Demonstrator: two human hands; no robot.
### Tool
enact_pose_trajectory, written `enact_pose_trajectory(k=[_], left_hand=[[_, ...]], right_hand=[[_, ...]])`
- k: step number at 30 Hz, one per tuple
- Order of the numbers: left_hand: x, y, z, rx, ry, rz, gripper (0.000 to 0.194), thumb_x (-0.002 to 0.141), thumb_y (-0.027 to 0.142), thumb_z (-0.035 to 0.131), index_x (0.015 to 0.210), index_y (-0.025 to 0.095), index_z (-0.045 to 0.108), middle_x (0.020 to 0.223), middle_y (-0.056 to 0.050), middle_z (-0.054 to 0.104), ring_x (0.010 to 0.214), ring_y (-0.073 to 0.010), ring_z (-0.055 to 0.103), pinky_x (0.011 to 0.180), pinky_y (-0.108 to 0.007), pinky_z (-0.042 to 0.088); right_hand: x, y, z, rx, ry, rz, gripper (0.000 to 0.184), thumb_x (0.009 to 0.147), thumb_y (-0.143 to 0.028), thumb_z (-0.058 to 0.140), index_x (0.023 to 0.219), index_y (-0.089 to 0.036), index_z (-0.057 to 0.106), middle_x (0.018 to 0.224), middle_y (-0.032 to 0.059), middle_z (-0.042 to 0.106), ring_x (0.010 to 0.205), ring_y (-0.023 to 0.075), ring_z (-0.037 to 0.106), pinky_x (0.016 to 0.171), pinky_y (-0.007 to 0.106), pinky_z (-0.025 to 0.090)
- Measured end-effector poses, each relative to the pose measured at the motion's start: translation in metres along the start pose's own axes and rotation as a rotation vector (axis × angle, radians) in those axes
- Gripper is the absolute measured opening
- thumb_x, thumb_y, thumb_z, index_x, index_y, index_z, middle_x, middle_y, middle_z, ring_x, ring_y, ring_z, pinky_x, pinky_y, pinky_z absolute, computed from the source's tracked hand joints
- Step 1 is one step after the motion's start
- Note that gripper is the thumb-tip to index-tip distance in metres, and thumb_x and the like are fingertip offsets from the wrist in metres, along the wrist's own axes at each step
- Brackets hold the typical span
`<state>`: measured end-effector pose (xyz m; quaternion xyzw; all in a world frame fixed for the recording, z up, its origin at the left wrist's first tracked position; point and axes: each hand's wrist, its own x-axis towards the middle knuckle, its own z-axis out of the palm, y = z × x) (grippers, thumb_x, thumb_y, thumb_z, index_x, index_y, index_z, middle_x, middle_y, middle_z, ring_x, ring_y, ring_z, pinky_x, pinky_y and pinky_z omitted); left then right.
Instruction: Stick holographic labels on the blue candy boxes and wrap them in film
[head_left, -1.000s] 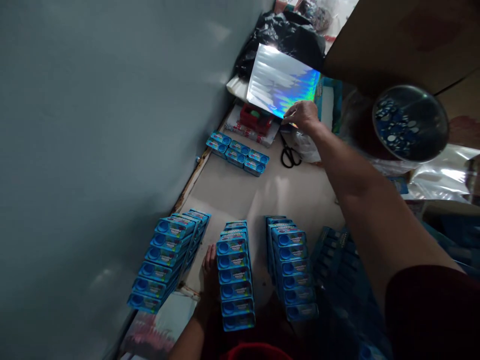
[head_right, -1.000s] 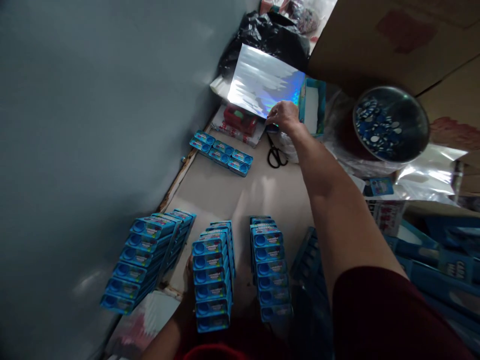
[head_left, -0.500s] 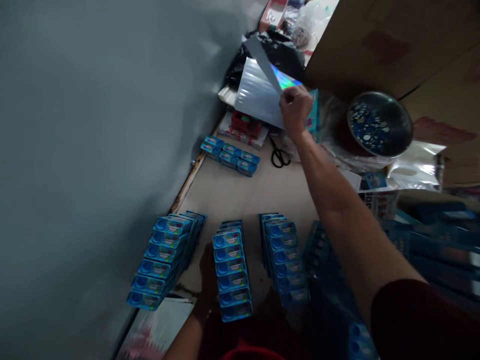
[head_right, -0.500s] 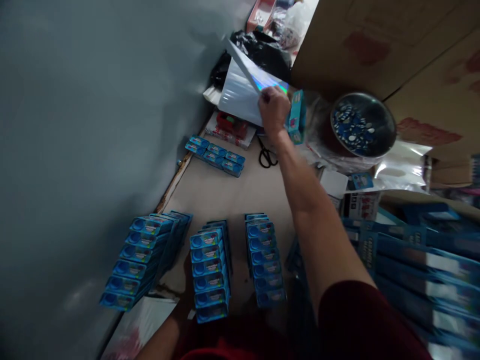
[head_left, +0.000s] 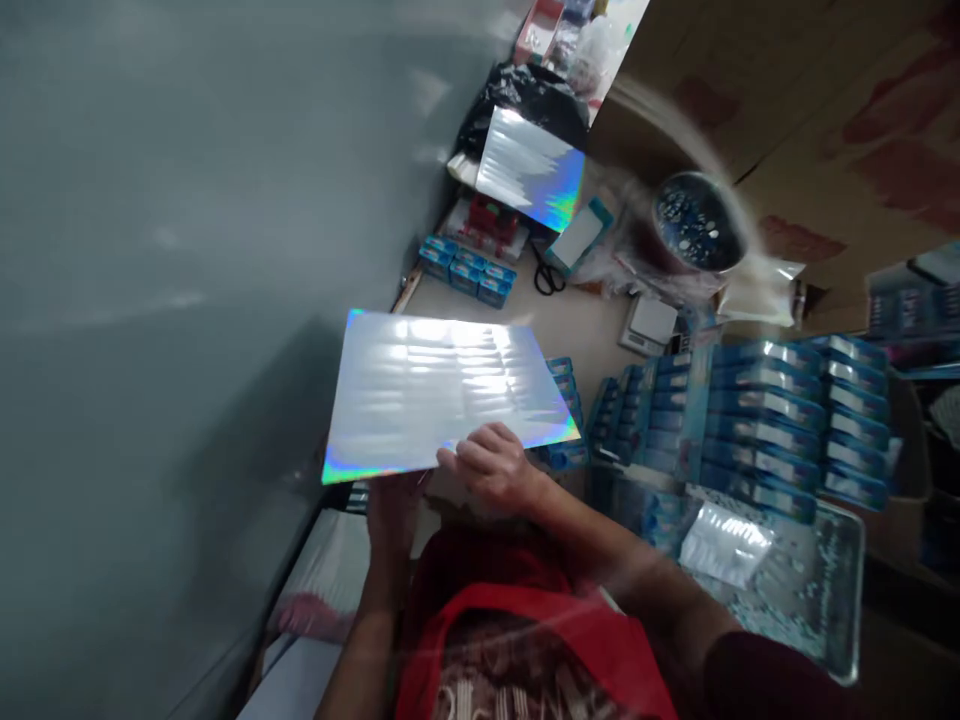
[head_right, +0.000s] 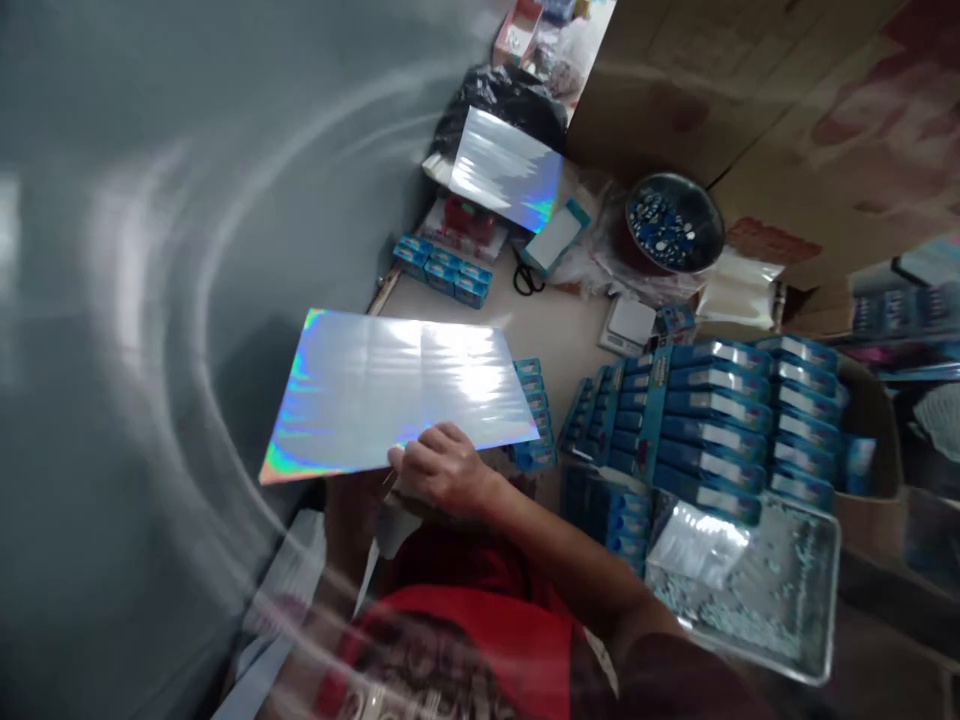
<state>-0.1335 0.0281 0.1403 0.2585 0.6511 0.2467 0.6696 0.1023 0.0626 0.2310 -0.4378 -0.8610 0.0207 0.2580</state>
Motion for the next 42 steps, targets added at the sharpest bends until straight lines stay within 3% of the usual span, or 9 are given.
enact_pose_trajectory(k=[4,9,13,17,20,23,27,32,42], left_hand=[[-0.040,0.033,-0.052,0.078,-0.007,0.028,0.054,0.100,0.058,0.043,0.086,0.021,0.079,0.076,-0.010,0.076,0.087,-0.0292,0.077,0.071,-0.039,0.066],[-0.013,0.082,-0.067,0.462,0.081,0.125,0.056,0.061,0.065,0.090,0.083,0.017,0.075,0.079,-0.007,0.079,0.084,-0.0291,0.073,0.070,-0.033,0.058],[0.011,0.136,-0.059,0.598,-0.049,0.249,0.074,0.074,0.089,0.068,0.082,0.015,0.073,0.076,-0.006,0.072,0.075,-0.0212,0.064,0.063,-0.027,0.047],[-0.002,0.204,-0.039,0.619,-0.267,0.445,0.067,0.087,0.083,0.064,0.095,0.017,0.076,0.085,-0.005,0.072,0.081,-0.0196,0.063,0.071,-0.026,0.048],[-0.023,0.246,-0.023,0.732,-0.385,0.555,0.052,0.092,0.071,0.067,0.094,0.020,0.077,0.089,-0.003,0.072,0.087,-0.0205,0.063,0.078,-0.027,0.050],[-0.037,0.272,-0.012,0.858,-0.465,0.567,0.041,0.091,0.061,0.068,0.089,0.020,0.077,0.086,-0.002,0.071,0.086,-0.0200,0.064,0.078,-0.027,0.050],[-0.039,0.282,-0.006,0.944,-0.472,0.556,0.031,0.089,0.048,0.071,0.083,0.019,0.077,0.078,-0.002,0.067,0.079,-0.0179,0.063,0.072,-0.025,0.048],[-0.030,0.273,0.001,0.957,-0.449,0.679,0.033,0.087,0.051,0.075,0.082,0.018,0.073,0.072,0.000,0.063,0.071,-0.0151,0.056,0.065,-0.024,0.041],[0.003,0.244,0.032,1.131,-0.530,0.891,0.029,0.101,0.046,0.066,0.090,0.020,0.075,0.074,-0.001,0.068,0.067,-0.0151,0.056,0.065,-0.027,0.036]], right_hand=[[-0.042,-0.059,0.000,0.250,-0.354,0.023,0.024,0.101,-0.027,0.070,0.102,-0.045,0.085,0.088,-0.0048,0.084,0.078,0.0159,0.074,0.071,0.033,0.060],[-0.062,-0.090,0.005,0.518,-0.456,0.042,0.025,0.089,-0.028,0.080,0.098,-0.050,0.087,0.089,-0.0050,0.085,0.076,0.0207,0.079,0.064,0.037,0.064],[-0.028,-0.054,-0.009,0.711,-0.245,0.153,0.027,0.095,-0.040,0.075,0.120,-0.046,0.084,0.113,0.0026,0.086,0.097,0.0270,0.082,0.082,0.044,0.068],[0.057,0.013,-0.048,0.348,0.067,0.256,0.042,0.107,-0.028,0.056,0.145,-0.035,0.072,0.150,0.0087,0.070,0.141,0.0310,0.063,0.119,0.058,0.052],[0.116,0.049,-0.076,0.257,-0.010,0.083,0.044,0.107,-0.029,0.059,0.150,-0.035,0.068,0.161,0.0083,0.061,0.149,0.0327,0.053,0.123,0.058,0.045],[0.143,0.065,-0.095,0.328,-0.150,0.026,0.032,0.105,-0.028,0.064,0.133,-0.029,0.080,0.136,0.0093,0.074,0.124,0.0273,0.068,0.109,0.045,0.054],[0.136,0.066,-0.114,0.517,-0.210,0.205,0.017,0.094,-0.033,0.078,0.105,-0.023,0.088,0.098,0.0048,0.080,0.091,0.0200,0.070,0.084,0.032,0.054],[0.104,0.071,-0.113,0.679,-0.216,0.574,0.028,0.075,-0.042,0.094,0.093,-0.021,0.090,0.074,0.0026,0.075,0.068,0.0160,0.063,0.063,0.030,0.046],[0.046,0.087,-0.091,0.875,-0.421,0.936,0.034,0.065,-0.045,0.096,0.084,-0.019,0.086,0.065,0.0015,0.071,0.058,0.0122,0.057,0.054,0.026,0.042]])
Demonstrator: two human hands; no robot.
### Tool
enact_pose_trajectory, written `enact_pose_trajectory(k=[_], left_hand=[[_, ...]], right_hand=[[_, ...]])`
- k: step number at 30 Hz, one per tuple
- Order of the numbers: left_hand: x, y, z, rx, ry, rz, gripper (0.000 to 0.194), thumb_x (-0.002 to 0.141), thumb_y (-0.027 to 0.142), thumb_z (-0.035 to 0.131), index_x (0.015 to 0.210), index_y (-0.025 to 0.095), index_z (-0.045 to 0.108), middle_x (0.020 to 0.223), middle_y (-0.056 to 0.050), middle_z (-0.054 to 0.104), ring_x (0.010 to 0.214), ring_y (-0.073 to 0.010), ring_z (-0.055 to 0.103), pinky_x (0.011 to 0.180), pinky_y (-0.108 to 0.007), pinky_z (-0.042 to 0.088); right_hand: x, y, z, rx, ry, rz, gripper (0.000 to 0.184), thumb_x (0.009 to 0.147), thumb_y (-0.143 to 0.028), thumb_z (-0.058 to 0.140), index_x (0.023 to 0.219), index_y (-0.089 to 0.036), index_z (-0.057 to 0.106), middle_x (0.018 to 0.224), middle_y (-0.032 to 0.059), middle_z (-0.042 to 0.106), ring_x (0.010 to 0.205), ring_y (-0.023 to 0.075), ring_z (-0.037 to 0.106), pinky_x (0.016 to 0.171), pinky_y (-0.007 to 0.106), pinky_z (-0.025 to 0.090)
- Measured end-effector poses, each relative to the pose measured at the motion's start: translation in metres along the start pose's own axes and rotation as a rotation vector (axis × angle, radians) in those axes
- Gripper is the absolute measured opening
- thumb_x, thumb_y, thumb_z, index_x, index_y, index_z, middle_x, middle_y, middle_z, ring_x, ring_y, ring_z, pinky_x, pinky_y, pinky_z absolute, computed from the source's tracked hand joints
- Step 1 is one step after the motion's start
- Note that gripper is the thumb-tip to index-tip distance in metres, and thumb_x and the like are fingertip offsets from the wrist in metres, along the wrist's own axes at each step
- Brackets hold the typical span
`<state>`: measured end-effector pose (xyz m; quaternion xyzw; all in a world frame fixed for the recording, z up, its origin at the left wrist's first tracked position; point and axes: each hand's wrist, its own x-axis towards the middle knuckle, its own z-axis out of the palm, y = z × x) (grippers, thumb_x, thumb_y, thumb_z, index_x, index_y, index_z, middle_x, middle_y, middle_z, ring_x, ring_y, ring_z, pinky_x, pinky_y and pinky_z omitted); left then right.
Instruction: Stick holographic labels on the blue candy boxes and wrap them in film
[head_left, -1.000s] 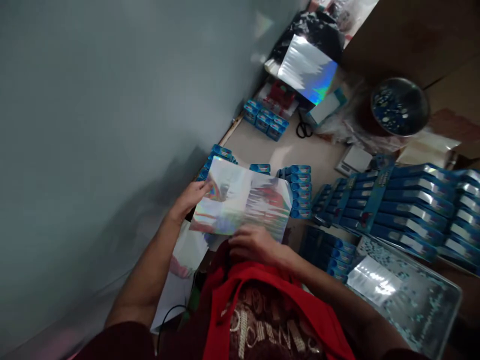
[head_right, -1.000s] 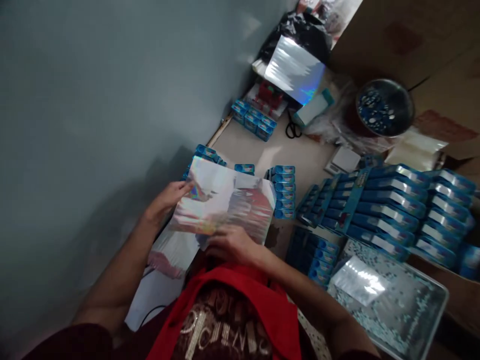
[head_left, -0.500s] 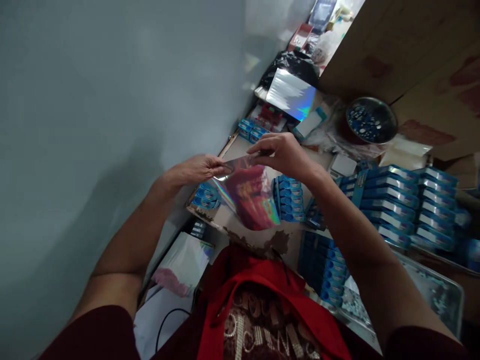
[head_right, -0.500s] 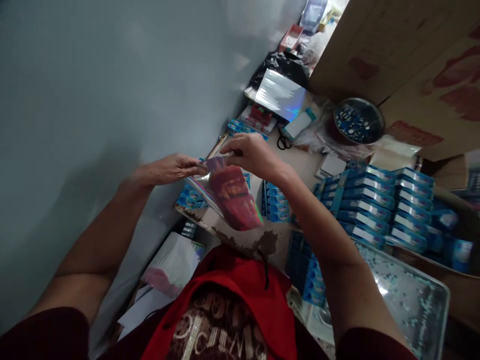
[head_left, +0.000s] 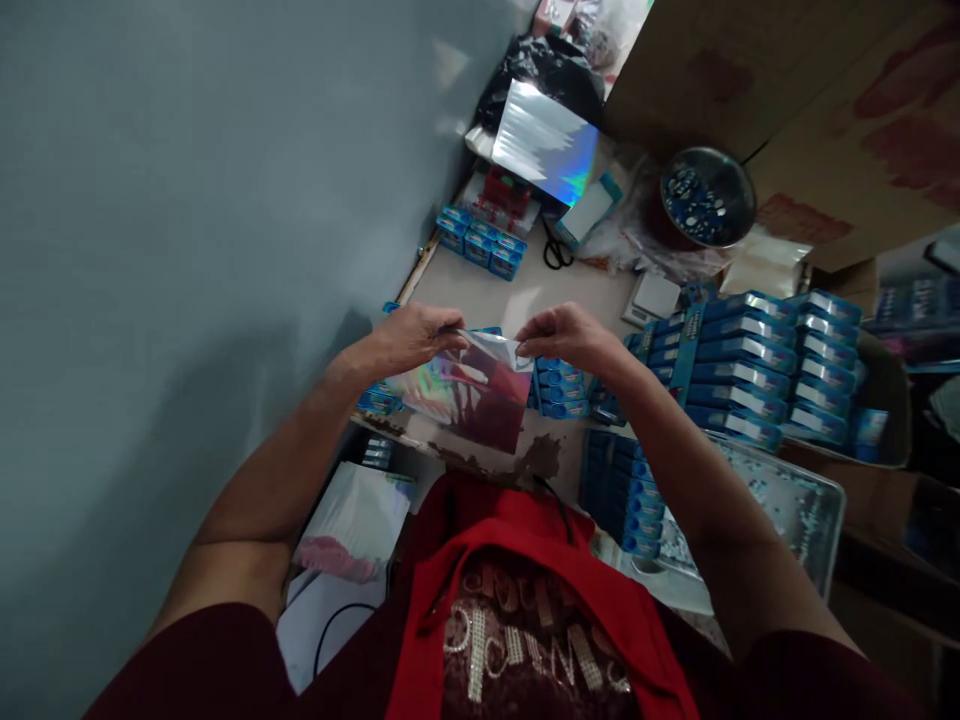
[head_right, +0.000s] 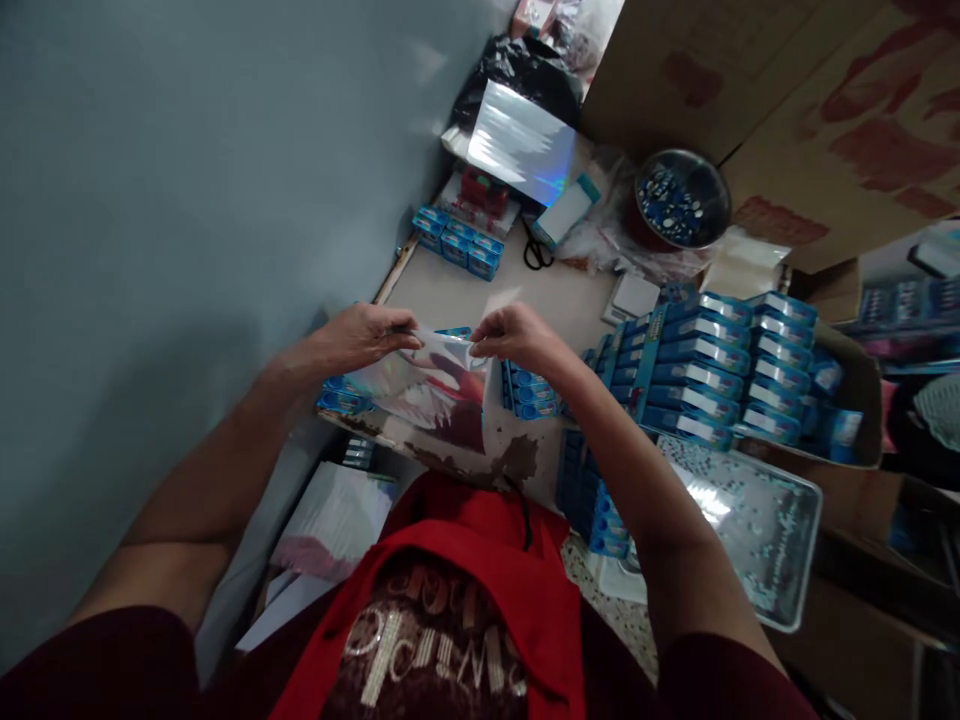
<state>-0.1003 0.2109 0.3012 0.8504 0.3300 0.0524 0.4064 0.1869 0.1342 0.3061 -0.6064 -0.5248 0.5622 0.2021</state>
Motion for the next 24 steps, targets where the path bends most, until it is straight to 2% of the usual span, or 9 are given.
enact_pose_trajectory(k=[3,6,10,13,16,19,21,24], left_hand=[[0.004,0.001,0.015,-0.045,0.025,0.004,0.031,0.099,0.049,0.071,0.110,0.020,0.077,0.085,-0.003,0.075,0.077,-0.0188,0.066,0.071,-0.029,0.045],[0.006,0.008,0.041,-0.080,0.165,0.108,0.047,0.096,0.056,0.077,0.129,0.023,0.077,0.102,-0.007,0.079,0.093,-0.0237,0.073,0.088,-0.035,0.054],[0.010,0.015,0.080,0.023,0.308,0.152,0.036,0.104,0.054,0.068,0.114,0.025,0.085,0.097,-0.008,0.073,0.094,-0.0237,0.071,0.091,-0.035,0.054],[0.013,0.016,0.098,0.081,0.328,0.166,0.036,0.104,0.053,0.068,0.114,0.024,0.086,0.095,-0.007,0.069,0.095,-0.0223,0.068,0.090,-0.033,0.054],[0.016,0.018,0.105,0.038,0.300,0.144,0.034,0.102,0.052,0.072,0.108,0.022,0.085,0.095,-0.007,0.068,0.095,-0.0220,0.067,0.089,-0.032,0.054],[0.020,0.020,0.103,-0.085,0.247,0.068,0.027,0.104,0.042,0.070,0.098,0.019,0.083,0.093,-0.005,0.067,0.089,-0.0197,0.067,0.085,-0.031,0.052],[0.022,0.021,0.100,-0.150,0.193,0.039,0.024,0.103,0.038,0.070,0.095,0.019,0.082,0.090,-0.004,0.067,0.086,-0.0185,0.066,0.082,-0.030,0.051],[0.026,0.019,0.097,-0.170,0.128,0.036,0.026,0.102,0.039,0.071,0.091,0.018,0.081,0.088,-0.003,0.065,0.085,-0.0182,0.064,0.080,-0.030,0.049]], right_hand=[[-0.007,0.007,0.002,0.122,-0.018,0.043,0.041,0.058,-0.049,0.098,0.078,-0.018,0.081,0.066,0.0008,0.069,0.060,0.0114,0.054,0.056,0.026,0.040],[-0.014,0.009,0.007,0.236,0.000,0.059,0.048,0.055,-0.053,0.099,0.081,-0.017,0.080,0.066,-0.0001,0.068,0.060,0.0103,0.051,0.057,0.026,0.038],[-0.024,0.015,0.012,0.275,0.024,0.061,0.050,0.057,-0.056,0.098,0.083,-0.016,0.081,0.066,-0.0001,0.068,0.060,0.0100,0.050,0.057,0.026,0.036],[-0.032,0.024,0.011,0.283,0.067,0.039,0.049,0.060,-0.057,0.096,0.084,-0.016,0.082,0.063,-0.0014,0.064,0.059,0.0101,0.047,0.058,0.027,0.036],[-0.039,0.031,0.011,0.302,0.108,0.032,0.052,0.064,-0.057,0.094,0.094,-0.017,0.084,0.065,-0.0016,0.064,0.060,0.0110,0.048,0.058,0.028,0.037],[-0.046,0.034,0.016,0.289,0.169,-0.041,0.055,0.066,-0.055,0.095,0.106,-0.019,0.083,0.070,-0.0010,0.068,0.063,0.0129,0.054,0.060,0.028,0.040],[-0.050,0.037,0.020,0.235,0.240,-0.098,0.049,0.069,-0.056,0.094,0.100,-0.020,0.083,0.070,-0.0005,0.068,0.064,0.0139,0.056,0.061,0.029,0.042],[-0.053,0.045,0.025,0.135,0.334,-0.105,0.041,0.074,-0.059,0.090,0.087,-0.020,0.083,0.068,0.0010,0.069,0.065,0.0156,0.057,0.063,0.030,0.043]])
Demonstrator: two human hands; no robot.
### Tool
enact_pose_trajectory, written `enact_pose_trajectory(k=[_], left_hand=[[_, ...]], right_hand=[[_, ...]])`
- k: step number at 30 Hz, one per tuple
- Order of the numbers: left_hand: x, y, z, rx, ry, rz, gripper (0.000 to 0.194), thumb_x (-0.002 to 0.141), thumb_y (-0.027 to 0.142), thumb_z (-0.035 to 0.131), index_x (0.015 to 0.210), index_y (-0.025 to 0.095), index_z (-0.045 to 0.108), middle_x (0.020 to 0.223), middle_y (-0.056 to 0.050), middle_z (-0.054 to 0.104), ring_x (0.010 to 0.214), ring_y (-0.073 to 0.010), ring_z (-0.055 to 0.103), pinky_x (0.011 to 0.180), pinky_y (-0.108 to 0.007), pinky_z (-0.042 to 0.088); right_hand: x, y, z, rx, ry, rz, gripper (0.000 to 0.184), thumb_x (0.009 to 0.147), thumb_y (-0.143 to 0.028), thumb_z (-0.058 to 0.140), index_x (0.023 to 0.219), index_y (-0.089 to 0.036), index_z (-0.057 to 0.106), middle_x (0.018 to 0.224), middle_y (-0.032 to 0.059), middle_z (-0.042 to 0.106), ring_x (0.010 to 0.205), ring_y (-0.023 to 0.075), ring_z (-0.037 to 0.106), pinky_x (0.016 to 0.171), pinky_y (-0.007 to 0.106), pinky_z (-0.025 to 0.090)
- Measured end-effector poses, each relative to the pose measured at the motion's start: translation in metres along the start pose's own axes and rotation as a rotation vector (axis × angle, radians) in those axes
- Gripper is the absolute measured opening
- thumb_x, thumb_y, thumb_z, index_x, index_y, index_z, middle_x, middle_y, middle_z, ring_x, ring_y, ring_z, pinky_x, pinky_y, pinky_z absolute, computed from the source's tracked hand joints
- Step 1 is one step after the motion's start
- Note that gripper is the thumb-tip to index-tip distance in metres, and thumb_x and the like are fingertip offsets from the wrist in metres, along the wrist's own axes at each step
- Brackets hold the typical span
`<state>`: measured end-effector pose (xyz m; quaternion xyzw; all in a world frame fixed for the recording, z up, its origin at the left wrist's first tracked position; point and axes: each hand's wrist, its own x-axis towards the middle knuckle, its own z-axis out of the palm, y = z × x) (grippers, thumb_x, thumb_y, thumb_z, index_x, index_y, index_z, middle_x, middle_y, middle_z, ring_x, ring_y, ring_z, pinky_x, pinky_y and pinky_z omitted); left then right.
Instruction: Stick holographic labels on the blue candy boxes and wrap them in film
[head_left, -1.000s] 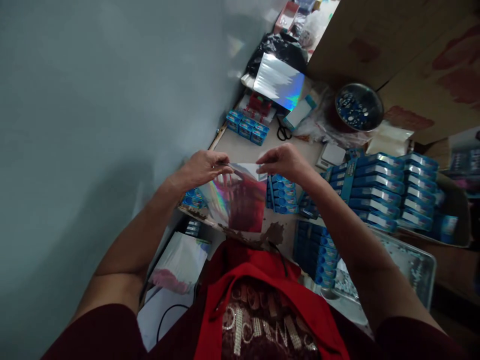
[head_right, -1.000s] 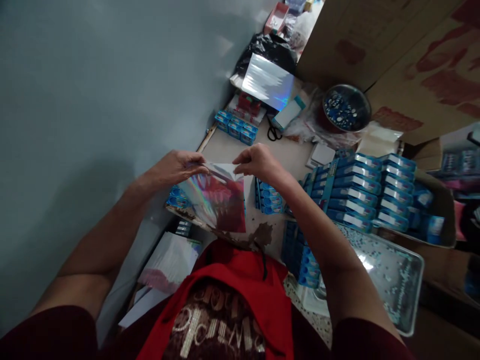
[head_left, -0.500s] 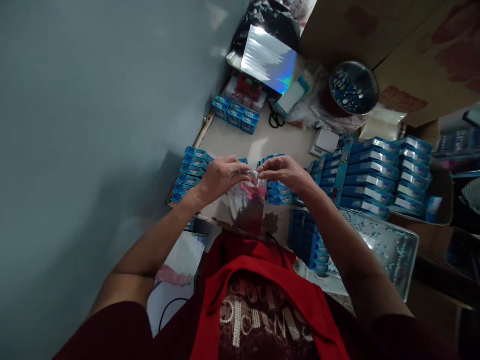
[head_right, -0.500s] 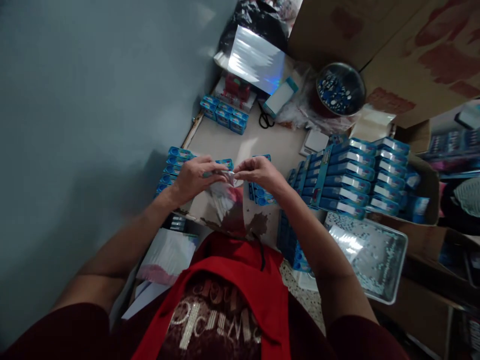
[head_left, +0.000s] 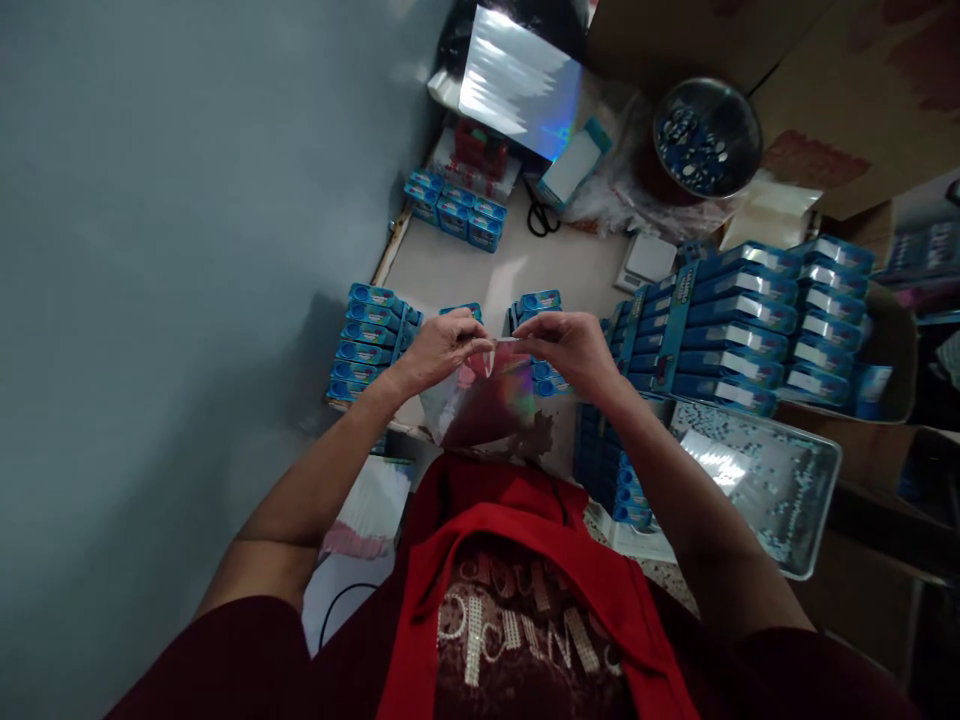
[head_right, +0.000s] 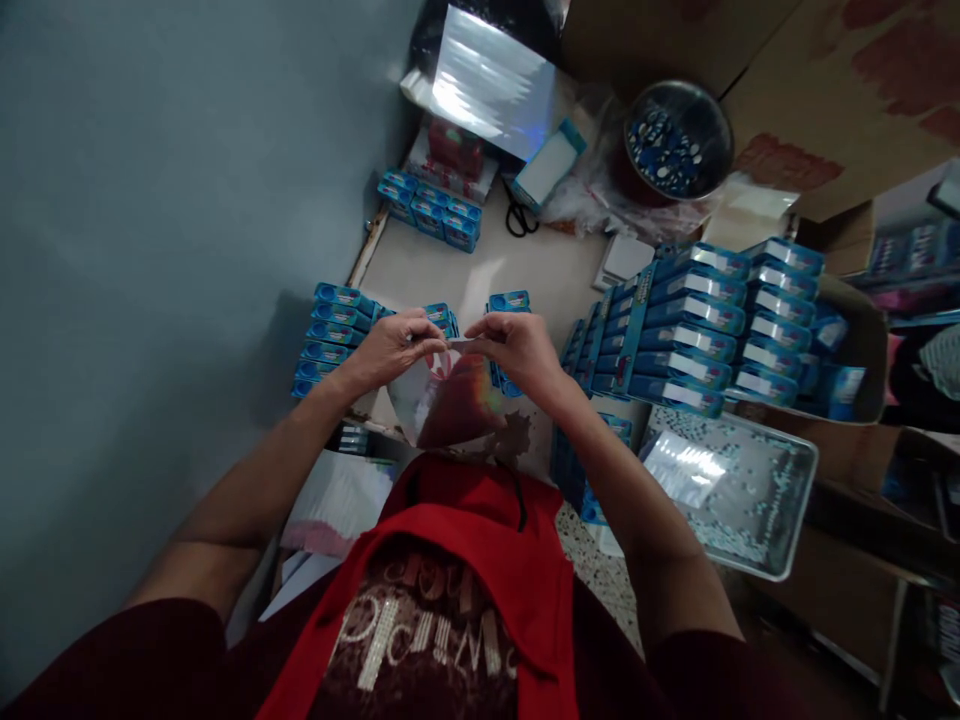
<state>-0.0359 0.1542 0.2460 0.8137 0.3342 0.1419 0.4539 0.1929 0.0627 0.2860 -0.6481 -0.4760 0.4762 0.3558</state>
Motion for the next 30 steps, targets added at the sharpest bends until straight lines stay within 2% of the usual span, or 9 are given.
enact_pose_trajectory(k=[3,5,9,11,15,18,22,25,30], left_hand=[[0.002,0.000,0.001,0.016,-0.023,0.027,0.035,0.104,0.048,0.067,0.091,0.018,0.079,0.092,-0.005,0.066,0.085,-0.0189,0.064,0.082,-0.031,0.050],[0.001,0.003,0.006,0.058,-0.012,0.048,0.039,0.105,0.053,0.065,0.091,0.019,0.078,0.096,-0.006,0.070,0.090,-0.0206,0.066,0.095,-0.036,0.052],[-0.005,0.005,0.027,0.170,0.130,0.038,0.033,0.104,0.053,0.069,0.112,0.023,0.078,0.096,-0.003,0.075,0.095,-0.0216,0.068,0.127,-0.054,0.036],[-0.006,0.003,0.040,0.181,0.188,0.067,0.029,0.103,0.049,0.071,0.117,0.025,0.079,0.096,-0.002,0.075,0.095,-0.0213,0.069,0.128,-0.054,0.034],[-0.007,-0.001,0.059,0.142,0.228,0.100,0.020,0.099,0.039,0.078,0.112,0.024,0.083,0.095,-0.004,0.073,0.098,-0.0230,0.069,0.111,-0.044,0.050],[-0.005,0.001,0.062,0.050,0.158,0.050,0.017,0.095,0.033,0.082,0.108,0.021,0.082,0.094,-0.005,0.073,0.095,-0.0227,0.070,0.092,-0.036,0.055],[0.000,0.009,0.055,-0.124,-0.021,-0.060,0.006,0.092,0.024,0.076,0.091,0.019,0.078,0.091,-0.004,0.074,0.088,-0.0197,0.070,0.083,-0.031,0.055],[0.003,0.014,0.047,-0.184,-0.134,-0.067,0.005,0.089,0.022,0.075,0.085,0.019,0.076,0.091,-0.003,0.074,0.088,-0.0183,0.068,0.082,-0.029,0.054],[0.005,0.020,0.038,-0.136,-0.193,-0.046,0.011,0.090,0.030,0.077,0.089,0.020,0.075,0.090,-0.003,0.075,0.090,-0.0200,0.068,0.089,-0.032,0.054]], right_hand=[[-0.003,0.010,-0.002,-0.049,0.008,0.000,0.035,0.078,-0.054,0.087,0.089,-0.020,0.086,0.072,0.0032,0.074,0.070,0.0183,0.063,0.068,0.032,0.046],[-0.003,0.015,-0.005,-0.083,0.001,0.005,0.031,0.080,-0.050,0.086,0.089,-0.020,0.086,0.072,0.0036,0.073,0.072,0.0185,0.063,0.068,0.032,0.046],[-0.002,0.021,-0.012,-0.057,-0.028,0.088,0.032,0.078,-0.050,0.084,0.080,-0.019,0.081,0.066,0.0015,0.067,0.065,0.0148,0.056,0.063,0.029,0.042],[-0.002,0.025,-0.014,0.071,-0.061,0.157,0.038,0.075,-0.055,0.085,0.076,-0.018,0.077,0.063,-0.0005,0.064,0.060,0.0120,0.051,0.060,0.028,0.039],[-0.004,0.034,-0.017,0.326,-0.110,0.280,0.049,0.063,-0.061,0.093,0.075,-0.018,0.073,0.064,-0.0019,0.063,0.057,0.0091,0.048,0.056,0.025,0.037],[-0.010,0.040,-0.016,0.402,-0.113,0.297,0.053,0.058,-0.059,0.098,0.083,-0.018,0.074,0.066,-0.0022,0.065,0.057,0.0095,0.051,0.055,0.024,0.040],[-0.021,0.042,-0.016,0.368,-0.054,0.220,0.053,0.059,-0.056,0.101,0.091,-0.019,0.079,0.064,-0.0030,0.067,0.057,0.0113,0.054,0.056,0.025,0.043],[-0.029,0.043,-0.017,0.291,-0.017,0.166,0.048,0.063,-0.059,0.099,0.081,-0.018,0.081,0.067,0.0004,0.071,0.061,0.0122,0.056,0.059,0.026,0.045],[-0.036,0.043,-0.020,0.205,-0.005,0.127,0.044,0.066,-0.058,0.097,0.082,-0.019,0.085,0.070,0.0033,0.075,0.064,0.0150,0.062,0.061,0.028,0.049]])
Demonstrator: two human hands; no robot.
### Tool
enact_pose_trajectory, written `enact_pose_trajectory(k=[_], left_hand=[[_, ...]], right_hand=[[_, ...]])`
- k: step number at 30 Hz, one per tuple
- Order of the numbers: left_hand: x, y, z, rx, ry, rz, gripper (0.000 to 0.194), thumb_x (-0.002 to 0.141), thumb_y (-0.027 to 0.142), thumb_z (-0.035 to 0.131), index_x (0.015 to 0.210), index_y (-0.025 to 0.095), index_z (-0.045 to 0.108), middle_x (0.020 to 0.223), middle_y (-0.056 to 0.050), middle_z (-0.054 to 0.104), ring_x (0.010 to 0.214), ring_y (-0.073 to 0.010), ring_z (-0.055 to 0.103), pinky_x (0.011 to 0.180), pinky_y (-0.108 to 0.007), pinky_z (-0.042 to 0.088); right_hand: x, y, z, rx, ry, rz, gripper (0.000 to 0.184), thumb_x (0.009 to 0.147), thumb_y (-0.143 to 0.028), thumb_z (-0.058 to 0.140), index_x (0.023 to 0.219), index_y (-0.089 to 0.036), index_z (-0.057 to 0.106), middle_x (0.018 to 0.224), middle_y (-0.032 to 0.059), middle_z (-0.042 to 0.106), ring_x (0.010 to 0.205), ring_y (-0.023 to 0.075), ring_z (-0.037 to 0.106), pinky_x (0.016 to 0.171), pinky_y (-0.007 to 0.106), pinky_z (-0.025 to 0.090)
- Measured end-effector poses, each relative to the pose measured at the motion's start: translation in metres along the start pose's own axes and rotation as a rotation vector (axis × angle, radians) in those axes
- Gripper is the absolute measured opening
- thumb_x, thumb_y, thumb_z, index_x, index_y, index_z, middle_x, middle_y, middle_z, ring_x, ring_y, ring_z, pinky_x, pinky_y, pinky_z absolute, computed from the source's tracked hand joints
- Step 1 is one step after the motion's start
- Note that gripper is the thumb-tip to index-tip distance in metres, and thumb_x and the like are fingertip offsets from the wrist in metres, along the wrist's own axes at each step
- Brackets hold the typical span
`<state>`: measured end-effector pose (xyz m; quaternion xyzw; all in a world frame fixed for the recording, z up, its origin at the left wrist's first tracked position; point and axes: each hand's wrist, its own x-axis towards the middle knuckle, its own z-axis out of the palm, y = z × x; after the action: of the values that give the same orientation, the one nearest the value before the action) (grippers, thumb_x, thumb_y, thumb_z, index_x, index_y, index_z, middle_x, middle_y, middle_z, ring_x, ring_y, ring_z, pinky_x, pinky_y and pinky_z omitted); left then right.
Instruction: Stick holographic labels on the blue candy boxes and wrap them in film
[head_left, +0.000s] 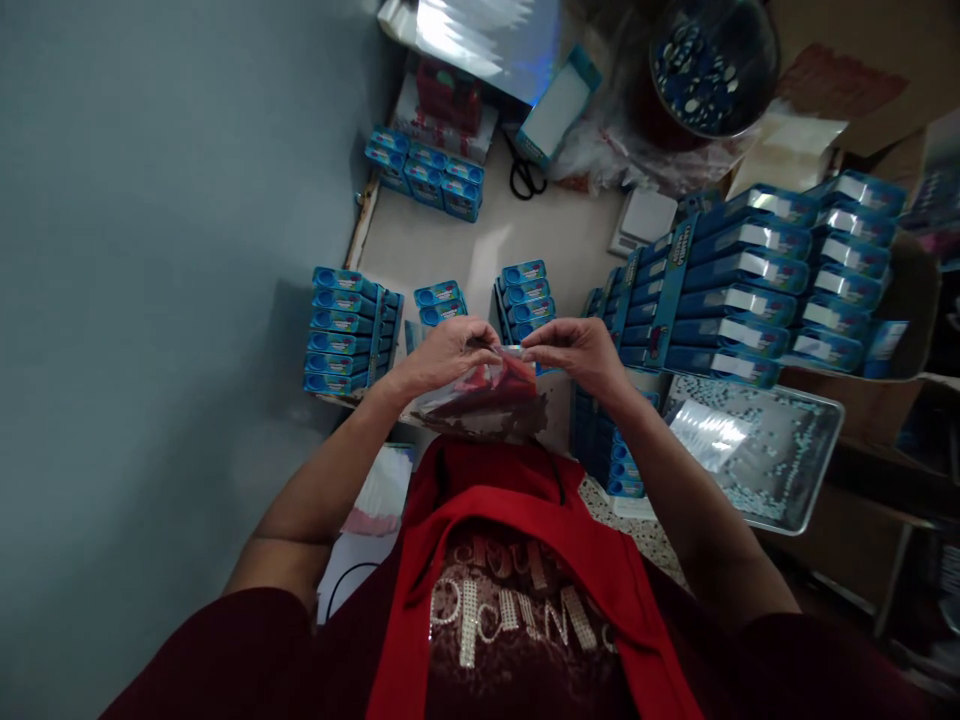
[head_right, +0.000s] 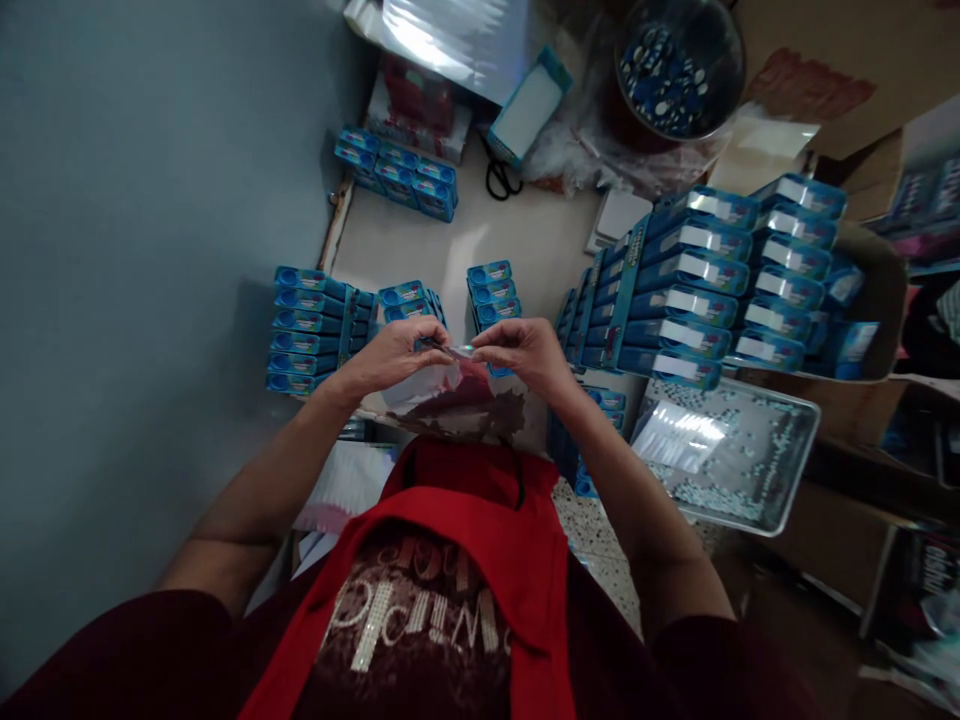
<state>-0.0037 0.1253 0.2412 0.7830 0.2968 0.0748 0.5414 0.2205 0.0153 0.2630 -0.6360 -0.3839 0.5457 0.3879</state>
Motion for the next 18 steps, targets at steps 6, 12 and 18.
enact_pose_trajectory(k=[6,12,18], left_hand=[[-0.003,0.006,0.001,0.129,-0.067,0.012,0.009,0.095,0.029,0.073,0.089,0.021,0.073,0.088,0.000,0.079,0.090,-0.0210,0.073,0.124,-0.052,0.036],[-0.006,0.011,0.004,0.181,-0.056,-0.025,0.009,0.096,0.026,0.072,0.089,0.022,0.075,0.091,0.001,0.081,0.093,-0.0215,0.075,0.126,-0.054,0.033],[-0.010,0.005,0.008,0.253,0.104,0.042,0.015,0.095,0.035,0.080,0.105,0.025,0.079,0.092,0.000,0.080,0.093,-0.0221,0.073,0.119,-0.050,0.041]], right_hand=[[-0.001,0.006,-0.001,-0.063,-0.076,0.096,0.039,0.067,-0.052,0.094,0.080,-0.018,0.083,0.073,0.0033,0.076,0.065,0.0149,0.062,0.063,0.028,0.046],[0.002,0.018,0.003,-0.064,-0.165,0.120,0.040,0.074,-0.056,0.085,0.080,-0.017,0.075,0.072,0.0009,0.069,0.068,0.0138,0.055,0.065,0.028,0.041],[-0.002,0.022,0.006,-0.122,-0.138,0.029,0.037,0.087,-0.056,0.071,0.085,-0.019,0.070,0.078,0.0016,0.067,0.075,0.0163,0.057,0.072,0.030,0.044]])
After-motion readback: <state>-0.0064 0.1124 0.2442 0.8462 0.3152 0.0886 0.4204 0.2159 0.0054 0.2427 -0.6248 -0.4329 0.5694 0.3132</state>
